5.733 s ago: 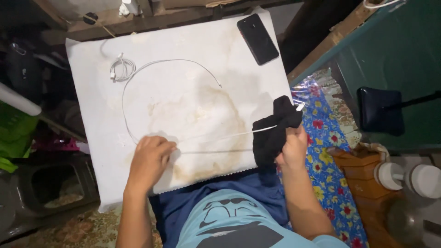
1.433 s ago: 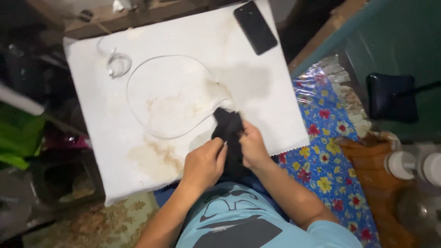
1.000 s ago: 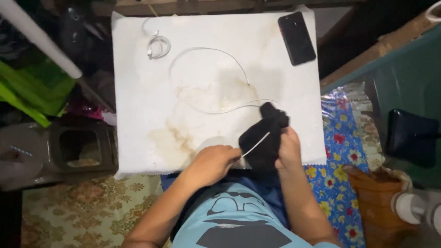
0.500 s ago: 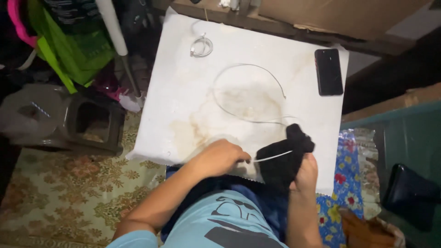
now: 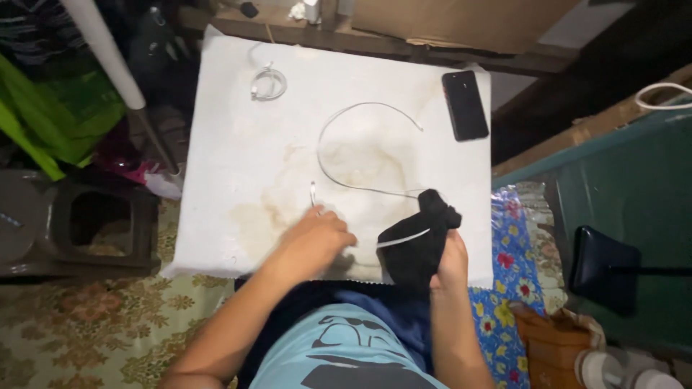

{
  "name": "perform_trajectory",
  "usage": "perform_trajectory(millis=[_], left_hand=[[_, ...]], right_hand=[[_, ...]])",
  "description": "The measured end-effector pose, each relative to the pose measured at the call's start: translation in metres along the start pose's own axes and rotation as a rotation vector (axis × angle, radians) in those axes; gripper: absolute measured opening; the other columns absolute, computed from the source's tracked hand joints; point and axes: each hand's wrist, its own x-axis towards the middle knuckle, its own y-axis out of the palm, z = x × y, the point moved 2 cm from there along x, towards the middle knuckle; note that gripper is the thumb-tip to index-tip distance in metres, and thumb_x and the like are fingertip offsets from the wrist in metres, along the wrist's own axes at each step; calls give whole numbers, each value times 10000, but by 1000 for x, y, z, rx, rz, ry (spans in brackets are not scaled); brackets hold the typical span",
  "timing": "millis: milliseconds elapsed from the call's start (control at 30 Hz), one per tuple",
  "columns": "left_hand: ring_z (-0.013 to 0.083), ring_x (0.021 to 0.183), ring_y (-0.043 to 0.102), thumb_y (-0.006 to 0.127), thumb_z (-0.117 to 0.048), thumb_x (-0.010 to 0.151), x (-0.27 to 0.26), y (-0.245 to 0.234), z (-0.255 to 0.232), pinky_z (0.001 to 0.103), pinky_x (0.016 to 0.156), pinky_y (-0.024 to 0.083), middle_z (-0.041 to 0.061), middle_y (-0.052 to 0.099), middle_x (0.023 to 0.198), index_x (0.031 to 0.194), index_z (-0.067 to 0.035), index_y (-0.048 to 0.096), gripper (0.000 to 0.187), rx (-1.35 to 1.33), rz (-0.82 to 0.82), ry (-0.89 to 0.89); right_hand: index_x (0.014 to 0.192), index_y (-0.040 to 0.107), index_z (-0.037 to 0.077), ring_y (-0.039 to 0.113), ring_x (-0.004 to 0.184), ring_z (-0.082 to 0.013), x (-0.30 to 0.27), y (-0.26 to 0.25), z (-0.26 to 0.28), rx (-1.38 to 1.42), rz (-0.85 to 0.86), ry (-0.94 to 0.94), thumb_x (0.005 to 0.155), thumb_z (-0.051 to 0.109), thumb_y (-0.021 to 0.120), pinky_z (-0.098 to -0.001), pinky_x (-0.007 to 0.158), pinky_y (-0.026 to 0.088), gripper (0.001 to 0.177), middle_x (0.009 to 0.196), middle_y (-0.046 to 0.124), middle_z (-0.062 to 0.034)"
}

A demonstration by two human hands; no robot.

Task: Wiping a white charging cable with a black cloth to clean it.

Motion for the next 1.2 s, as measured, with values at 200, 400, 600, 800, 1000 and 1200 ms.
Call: perform_trajectory(millis=[200,400,600,800,1000,1200], left_hand=[[296,1020,609,615,-58,811,1,-8,5,470,975,454,97,662,951,963,-125,747,212,174,-237,-76],[296,857,657,637,-101,836,8,14,-9,459,804,461,90,682,788,1006,-107,757,208,-31,-44,-9],[344,759,689,670,-149,793,5,-11,9,475,681,509,136,722,767,889,-107,777,150,22,-39,-68],[315,785,701,651,-62,834,-17,-48,32,470,722,515,118,744,786,924,-109,795,176,62,-336,-119],[297,816,701,697,-21,779,-28,-61,54,437,777,543,116,746,827,922,-90,794,186,143,-406,-263],[319,1002,689,690,-48,891,-21,-40,66,446,885,528,136,733,1015,1117,-86,747,236,152,-394,-395]], right_hand=[[1301,613,-15,714,857,-211,-11,25,3,-29,12,50,1012,-1,519,-330,745,603,304,1061,713,-120],[1292,613,-21,722,911,-216,-16,38,-12,-2,33,132,993,3,519,-340,800,611,314,1101,718,-131],[1303,617,15,715,917,-237,-7,9,-2,19,3,22,1042,101,533,-371,810,604,288,1109,708,-121],[1309,620,27,707,1003,-227,5,-12,9,64,-132,-106,1064,135,522,-370,904,591,286,1158,707,-101],[1288,625,7,714,944,-219,2,-2,16,76,-119,-85,1086,179,541,-351,839,600,279,1112,707,-115],[1304,618,20,710,878,-207,-10,20,-1,-17,-31,-5,1060,136,565,-340,772,605,275,1084,710,-112]])
